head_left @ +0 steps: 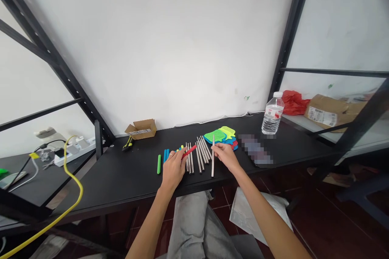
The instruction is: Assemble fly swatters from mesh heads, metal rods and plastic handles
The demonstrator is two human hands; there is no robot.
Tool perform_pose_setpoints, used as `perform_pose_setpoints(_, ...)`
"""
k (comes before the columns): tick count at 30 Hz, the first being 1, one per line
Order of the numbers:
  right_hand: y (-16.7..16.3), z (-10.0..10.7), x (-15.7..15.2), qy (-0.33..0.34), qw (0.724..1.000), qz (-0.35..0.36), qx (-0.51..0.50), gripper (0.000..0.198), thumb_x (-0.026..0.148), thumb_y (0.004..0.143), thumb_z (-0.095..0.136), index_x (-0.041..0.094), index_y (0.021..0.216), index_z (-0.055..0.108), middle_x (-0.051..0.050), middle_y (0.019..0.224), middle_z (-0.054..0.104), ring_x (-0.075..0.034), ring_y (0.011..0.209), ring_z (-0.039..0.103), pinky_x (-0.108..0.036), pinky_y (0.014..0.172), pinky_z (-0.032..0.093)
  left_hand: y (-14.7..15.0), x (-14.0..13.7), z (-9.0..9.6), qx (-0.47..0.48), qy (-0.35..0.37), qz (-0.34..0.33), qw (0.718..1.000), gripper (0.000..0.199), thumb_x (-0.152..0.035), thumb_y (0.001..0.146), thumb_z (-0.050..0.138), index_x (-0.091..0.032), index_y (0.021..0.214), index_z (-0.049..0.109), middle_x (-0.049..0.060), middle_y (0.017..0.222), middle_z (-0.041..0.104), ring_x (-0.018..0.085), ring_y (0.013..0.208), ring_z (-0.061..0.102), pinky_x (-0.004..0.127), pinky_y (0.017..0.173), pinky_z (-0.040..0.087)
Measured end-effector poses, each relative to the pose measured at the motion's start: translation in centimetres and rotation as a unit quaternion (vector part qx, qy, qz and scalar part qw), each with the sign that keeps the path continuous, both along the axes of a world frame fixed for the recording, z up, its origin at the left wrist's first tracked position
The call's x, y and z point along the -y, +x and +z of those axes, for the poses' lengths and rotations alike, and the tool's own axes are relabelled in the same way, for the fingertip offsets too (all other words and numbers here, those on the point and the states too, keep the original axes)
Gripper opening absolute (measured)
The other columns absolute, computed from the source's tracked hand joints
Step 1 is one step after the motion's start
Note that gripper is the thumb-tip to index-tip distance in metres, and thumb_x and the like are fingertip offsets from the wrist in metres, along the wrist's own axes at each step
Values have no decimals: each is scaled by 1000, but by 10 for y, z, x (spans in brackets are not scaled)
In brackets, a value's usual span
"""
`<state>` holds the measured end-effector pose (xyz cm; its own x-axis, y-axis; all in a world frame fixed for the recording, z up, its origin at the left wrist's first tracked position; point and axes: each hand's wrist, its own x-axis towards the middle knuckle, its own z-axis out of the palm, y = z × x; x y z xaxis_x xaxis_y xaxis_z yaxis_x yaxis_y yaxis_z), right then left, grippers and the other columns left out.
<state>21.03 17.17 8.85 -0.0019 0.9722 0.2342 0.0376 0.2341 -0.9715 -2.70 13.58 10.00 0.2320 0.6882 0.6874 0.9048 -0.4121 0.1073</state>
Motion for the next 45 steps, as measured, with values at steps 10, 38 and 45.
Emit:
perform_pose_setpoints(10, 3, 0, 0, -11, 998, 16, -51, 30, 40, 80, 60, 18, 60, 56, 0, 57, 57, -7, 41, 38, -24, 41, 26, 2, 5, 4, 7, -16, -34, 999, 14, -15, 90, 50, -23, 96, 61, 4, 94, 64, 22, 87, 54, 34, 80, 44)
perform_pose_setpoints(38, 9, -2, -2, -41, 979, -22, -200, 24, 37, 72, 66, 15, 80, 62, -5, 65, 68, -8, 40, 47, -21, 35, 25, 6, 10, 9, 35, -15, -31, 999, 19, -17, 89, 48, -23, 97, 64, 5, 93, 64, 23, 90, 55, 37, 84, 45)
perform_pose_setpoints(45, 8, -2, -1, -31, 980, -19, -195, 27, 40, 72, 68, 15, 82, 64, -6, 68, 70, -9, 40, 48, -21, 36, 25, 5, 10, 8, 30, -19, -50, 998, 22, -17, 91, 45, -22, 102, 64, 6, 94, 64, 23, 90, 54, 38, 84, 45)
